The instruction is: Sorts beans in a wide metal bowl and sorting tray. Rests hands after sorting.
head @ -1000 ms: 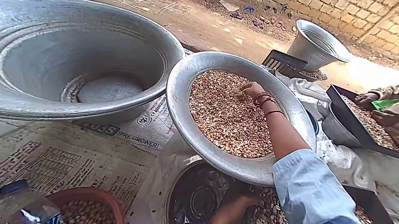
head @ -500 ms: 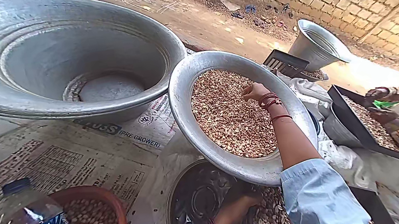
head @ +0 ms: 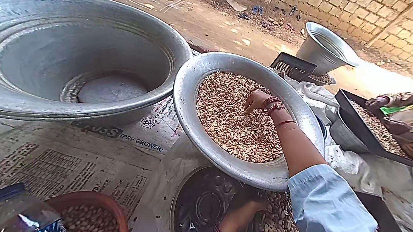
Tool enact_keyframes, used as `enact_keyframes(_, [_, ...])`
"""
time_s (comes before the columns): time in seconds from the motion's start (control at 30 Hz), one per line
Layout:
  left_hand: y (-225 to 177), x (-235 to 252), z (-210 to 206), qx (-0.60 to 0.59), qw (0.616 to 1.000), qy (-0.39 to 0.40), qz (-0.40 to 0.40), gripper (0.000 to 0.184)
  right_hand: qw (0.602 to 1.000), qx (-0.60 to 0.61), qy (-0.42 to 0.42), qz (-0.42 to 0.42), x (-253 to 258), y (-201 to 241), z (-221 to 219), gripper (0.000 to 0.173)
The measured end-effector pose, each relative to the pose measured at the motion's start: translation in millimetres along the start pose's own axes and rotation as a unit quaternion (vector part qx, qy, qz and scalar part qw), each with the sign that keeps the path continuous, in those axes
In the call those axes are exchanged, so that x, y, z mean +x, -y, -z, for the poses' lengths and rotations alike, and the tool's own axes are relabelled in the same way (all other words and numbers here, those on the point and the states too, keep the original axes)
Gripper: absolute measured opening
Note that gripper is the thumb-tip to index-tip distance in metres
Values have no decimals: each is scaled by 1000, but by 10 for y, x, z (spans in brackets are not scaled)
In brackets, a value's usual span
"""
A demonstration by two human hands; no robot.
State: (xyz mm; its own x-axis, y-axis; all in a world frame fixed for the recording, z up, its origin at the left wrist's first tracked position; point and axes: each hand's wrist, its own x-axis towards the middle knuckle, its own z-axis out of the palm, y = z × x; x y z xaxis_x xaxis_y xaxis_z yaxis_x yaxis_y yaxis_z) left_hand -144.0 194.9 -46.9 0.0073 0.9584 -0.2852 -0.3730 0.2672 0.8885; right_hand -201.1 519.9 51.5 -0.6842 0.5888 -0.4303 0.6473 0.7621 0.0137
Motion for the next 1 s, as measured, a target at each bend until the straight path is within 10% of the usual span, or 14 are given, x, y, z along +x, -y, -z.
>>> enact_keyframes(1.0, [-18,-12,-4,7,1000,-9,15,38,997,-39,28,59,67,-124,-12,21])
